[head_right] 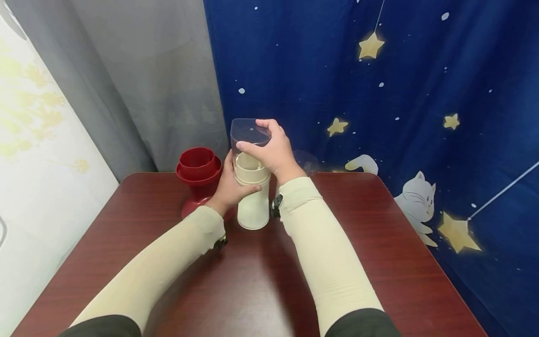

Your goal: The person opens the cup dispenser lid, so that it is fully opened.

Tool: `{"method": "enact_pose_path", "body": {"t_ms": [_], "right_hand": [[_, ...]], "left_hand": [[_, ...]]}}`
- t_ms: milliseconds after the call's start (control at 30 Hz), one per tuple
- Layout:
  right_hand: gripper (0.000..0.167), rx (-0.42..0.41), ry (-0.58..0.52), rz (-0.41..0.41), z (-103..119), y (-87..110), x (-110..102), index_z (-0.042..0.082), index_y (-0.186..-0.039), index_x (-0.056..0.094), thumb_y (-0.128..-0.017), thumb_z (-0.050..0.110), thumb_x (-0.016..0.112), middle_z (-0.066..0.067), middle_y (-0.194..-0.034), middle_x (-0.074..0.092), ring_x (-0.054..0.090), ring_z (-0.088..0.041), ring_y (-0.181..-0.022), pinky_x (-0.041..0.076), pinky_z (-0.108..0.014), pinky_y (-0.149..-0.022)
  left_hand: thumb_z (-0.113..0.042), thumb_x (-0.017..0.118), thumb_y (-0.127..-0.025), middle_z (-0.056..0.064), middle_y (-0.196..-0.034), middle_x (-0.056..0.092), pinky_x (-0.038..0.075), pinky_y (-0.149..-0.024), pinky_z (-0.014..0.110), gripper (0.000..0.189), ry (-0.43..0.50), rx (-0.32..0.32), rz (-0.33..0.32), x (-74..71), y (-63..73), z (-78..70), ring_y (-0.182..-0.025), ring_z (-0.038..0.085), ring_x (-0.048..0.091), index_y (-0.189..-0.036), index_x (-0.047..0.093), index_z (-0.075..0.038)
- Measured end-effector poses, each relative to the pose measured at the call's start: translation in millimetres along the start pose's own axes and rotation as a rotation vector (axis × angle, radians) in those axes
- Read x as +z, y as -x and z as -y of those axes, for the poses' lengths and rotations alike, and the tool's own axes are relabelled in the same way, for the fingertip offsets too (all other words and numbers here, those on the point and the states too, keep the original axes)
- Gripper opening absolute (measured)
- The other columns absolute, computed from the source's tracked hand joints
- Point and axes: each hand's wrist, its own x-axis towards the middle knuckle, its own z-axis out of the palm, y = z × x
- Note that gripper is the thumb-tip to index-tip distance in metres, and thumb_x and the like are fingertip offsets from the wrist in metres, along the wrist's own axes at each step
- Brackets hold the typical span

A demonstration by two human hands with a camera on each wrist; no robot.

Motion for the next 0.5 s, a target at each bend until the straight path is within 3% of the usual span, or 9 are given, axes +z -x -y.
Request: {"method": "enact_pose_path", "body": {"t_ms": [267, 500], "right_hand": [[0.075, -0.011, -0.015, -0.015, -1.8, -1.7, 3.9, 0.013, -0.146, 0.052, -0.082, 0.025, 0.090, -0.008, -0.145, 0.063, 0.063, -0.019, -0.130, 0.052, -0.038, -0.112], [0.075, -0.008, -0.043, -0.055, -6.4, 0.8, 8.1, 0.014, -0.145, 0.051, -0.082, 0.026, 0.089, -0.008, -0.147, 0.061, 0.061, -0.021, -0.131, 0.052, -0.040, -0.112]], "left_hand": [[-0.028, 0.100, -0.066, 0.011, -0.175, 0.021, 0.035, -0.126, 0.043, 0.144, -0.005, 0.037, 0.002, -2.0, -4.1, 5.0, -0.157, 0.028, 0.032, -0.170, 0.000, -0.019], [-0.030, 0.100, -0.065, 0.011, -0.170, 0.030, 0.043, -0.121, 0.045, 0.144, -0.010, 0.052, 0.008, -0.9, -7.2, 9.4, -0.148, 0.029, 0.042, -0.170, 0.002, -0.023]]}}
